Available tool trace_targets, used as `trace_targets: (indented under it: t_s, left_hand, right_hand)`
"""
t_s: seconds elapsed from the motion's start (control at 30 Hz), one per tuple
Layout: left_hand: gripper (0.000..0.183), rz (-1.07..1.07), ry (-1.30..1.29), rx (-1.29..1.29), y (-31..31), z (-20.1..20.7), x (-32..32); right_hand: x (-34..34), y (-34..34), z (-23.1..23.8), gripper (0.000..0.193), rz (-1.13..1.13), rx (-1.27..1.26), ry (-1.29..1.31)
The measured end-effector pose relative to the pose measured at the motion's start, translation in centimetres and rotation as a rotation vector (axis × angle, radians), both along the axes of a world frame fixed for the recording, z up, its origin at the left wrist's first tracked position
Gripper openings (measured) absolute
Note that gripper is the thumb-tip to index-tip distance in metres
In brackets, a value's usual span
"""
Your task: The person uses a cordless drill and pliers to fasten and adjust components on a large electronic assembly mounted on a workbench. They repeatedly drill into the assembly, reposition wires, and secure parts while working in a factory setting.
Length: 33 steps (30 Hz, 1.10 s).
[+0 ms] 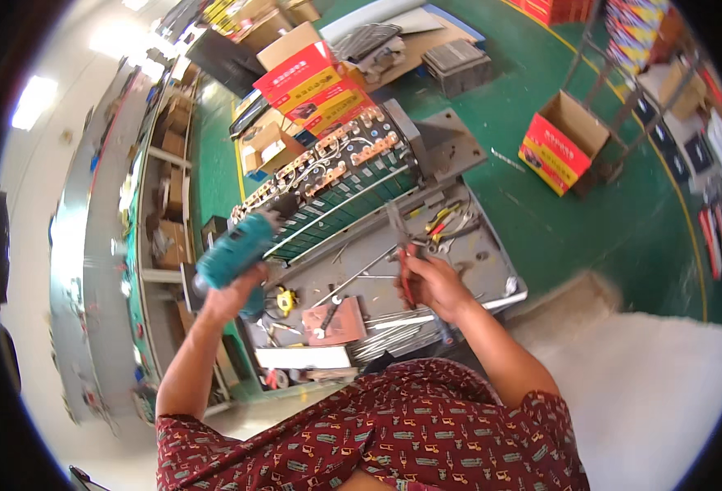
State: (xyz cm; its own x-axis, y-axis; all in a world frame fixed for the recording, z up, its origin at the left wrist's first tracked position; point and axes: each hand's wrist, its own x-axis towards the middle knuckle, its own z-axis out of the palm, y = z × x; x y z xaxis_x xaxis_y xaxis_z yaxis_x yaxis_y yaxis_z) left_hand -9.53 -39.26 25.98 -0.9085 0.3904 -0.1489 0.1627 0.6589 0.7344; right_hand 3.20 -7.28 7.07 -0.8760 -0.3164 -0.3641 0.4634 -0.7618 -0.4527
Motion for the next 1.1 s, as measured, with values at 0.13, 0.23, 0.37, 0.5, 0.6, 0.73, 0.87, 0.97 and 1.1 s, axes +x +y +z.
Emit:
trace_targets:
  t_s: [0.13, 0.23, 0.37, 0.5, 0.6, 0.73, 0.87, 0.97, 1.1]
  left_hand:
    - [0.024, 0.150, -0.181, 0.096, -2.2, 3.5, -5.6]
    - [0.027, 0.153, -0.219, -0.028, -0.7, 4.7, -8.5]
    - [0.034, 0.161, -0.282, -0.117, 1.7, 5.4, -10.2]
    - [0.042, 0.140, -0.339, -0.191, 2.2, 5.5, -11.9]
    - [0.044, 0.142, -0.341, -0.234, 2.7, 5.9, -12.1]
    - [0.042, 0.125, -0.350, -0.281, 3.7, 5.7, -13.4]
    - [0.041, 0.119, -0.327, -0.322, 6.1, 6.5, -13.5]
    - [0.041, 0.087, -0.377, -0.384, 6.3, 7.4, -15.2]
    - [0.042, 0.054, -0.376, -0.407, 7.5, 8.0, -15.6]
  right_hand:
    - [-5.3, -7.0, 0.1, 0.024, -0.027, -0.118, -0.032]
    - [-7.5, -10.1, -0.2, 0.026, -0.077, -0.121, -0.031]
    - [-9.1, -12.5, -1.6, 0.029, -0.067, -0.139, -0.060]
    - [-9.7, -13.6, -2.0, 0.028, -0.083, -0.188, -0.039]
    - [-9.8, -14.5, -1.4, 0.025, -0.088, -0.197, -0.045]
    - [-10.7, -15.5, -2.3, 0.027, -0.100, -0.281, -0.030]
    - [-11.2, -16.0, -1.1, 0.031, -0.157, -0.306, -0.058]
    - [-11.3, -16.4, -0.2, 0.031, -0.166, -0.267, -0.094]
    - [-11.2, -16.7, 0.4, 0.030, -0.186, -0.288, -0.117]
